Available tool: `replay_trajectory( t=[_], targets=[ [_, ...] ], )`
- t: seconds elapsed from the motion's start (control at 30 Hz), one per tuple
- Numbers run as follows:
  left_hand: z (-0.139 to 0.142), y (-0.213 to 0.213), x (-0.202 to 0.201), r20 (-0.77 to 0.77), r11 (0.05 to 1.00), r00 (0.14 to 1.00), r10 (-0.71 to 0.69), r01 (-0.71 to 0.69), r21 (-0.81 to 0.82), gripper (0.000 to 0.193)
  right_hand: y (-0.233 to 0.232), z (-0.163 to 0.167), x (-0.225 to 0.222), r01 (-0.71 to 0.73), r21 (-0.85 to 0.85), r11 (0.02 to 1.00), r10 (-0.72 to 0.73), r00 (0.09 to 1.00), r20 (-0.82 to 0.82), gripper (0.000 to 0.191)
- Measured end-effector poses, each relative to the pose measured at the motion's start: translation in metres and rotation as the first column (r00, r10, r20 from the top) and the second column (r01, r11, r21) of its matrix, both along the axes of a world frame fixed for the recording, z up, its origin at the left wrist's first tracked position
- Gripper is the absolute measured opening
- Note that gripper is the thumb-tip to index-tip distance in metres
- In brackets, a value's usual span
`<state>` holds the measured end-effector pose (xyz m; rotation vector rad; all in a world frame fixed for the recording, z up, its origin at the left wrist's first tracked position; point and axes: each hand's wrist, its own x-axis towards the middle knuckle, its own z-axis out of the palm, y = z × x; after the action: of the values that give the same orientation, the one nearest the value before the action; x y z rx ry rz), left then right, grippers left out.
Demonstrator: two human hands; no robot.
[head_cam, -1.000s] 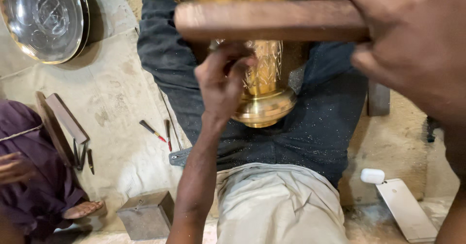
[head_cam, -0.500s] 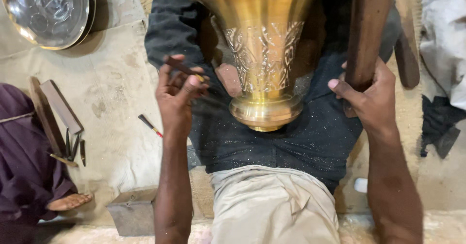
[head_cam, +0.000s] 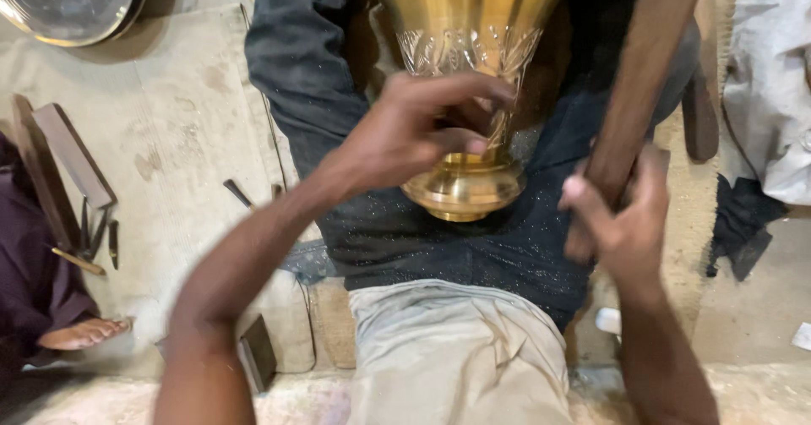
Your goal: The person sits on the floor with a brass vase on their lap and engraves a floral pattern into its surface, holding a chisel against the metal and striking it with a wooden mallet. They reposition the chisel and rotate the vase as they work along the design.
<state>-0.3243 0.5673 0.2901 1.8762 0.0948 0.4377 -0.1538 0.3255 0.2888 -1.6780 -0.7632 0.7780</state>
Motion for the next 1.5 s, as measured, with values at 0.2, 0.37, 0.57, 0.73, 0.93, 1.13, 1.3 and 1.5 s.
replay_trajectory(
  t=[0.2, 0.37, 0.57, 0.73, 0.93, 1.13, 1.3, 1.5],
  targets=[
    [0.014, -0.013, 0.053, -0.331, 0.873, 0.909, -0.252, 0.361, 0.328, 0.045, -0.061, -0.019, -0.029, 0.069, 0.005, 0.998, -0.064, 0.958, -0.281, 0.044],
    [0.025, -0.013, 0.058, -0.273, 0.825, 0.912, -0.305, 0.396, 0.402, 0.046, -0.092, -0.036, -0.024, 0.023, -0.065, 0.998, -0.033, 0.985, -0.169, 0.044],
    [0.033, -0.010, 0.064, -0.355, 0.782, 0.879, -0.320, 0.456, 0.424, 0.048, -0.099, -0.049, -0.028, 0.094, 0.142, 0.985, -0.086, 0.994, -0.062, 0.044],
    [0.032, -0.004, 0.062, -0.326, 0.769, 0.885, -0.333, 0.455, 0.450, 0.047, -0.092, -0.060, -0.032, -0.120, 0.124, 0.985, 0.086, 0.965, 0.247, 0.036],
    [0.036, 0.002, 0.059, -0.335, 0.764, 0.875, -0.350, 0.474, 0.438, 0.041, -0.096, -0.063, -0.037, -0.055, 0.149, 0.987, 0.044, 0.996, 0.072, 0.043],
    [0.047, -0.002, 0.065, -0.392, 0.761, 0.849, -0.354, 0.505, 0.406, 0.045, -0.106, -0.078, -0.042, -0.005, 0.086, 0.996, -0.002, 0.997, 0.083, 0.043],
    [0.053, 0.002, 0.063, -0.458, 0.757, 0.809, -0.368, 0.547, 0.357, 0.049, -0.109, -0.086, -0.045, 0.126, 0.304, 0.944, -0.121, 0.992, -0.034, 0.045],
    [0.046, 0.000, 0.064, -0.467, 0.785, 0.802, -0.372, 0.540, 0.302, 0.045, -0.103, -0.062, -0.038, 0.026, -0.164, 0.986, -0.027, 1.000, -0.007, 0.039]
  ],
)
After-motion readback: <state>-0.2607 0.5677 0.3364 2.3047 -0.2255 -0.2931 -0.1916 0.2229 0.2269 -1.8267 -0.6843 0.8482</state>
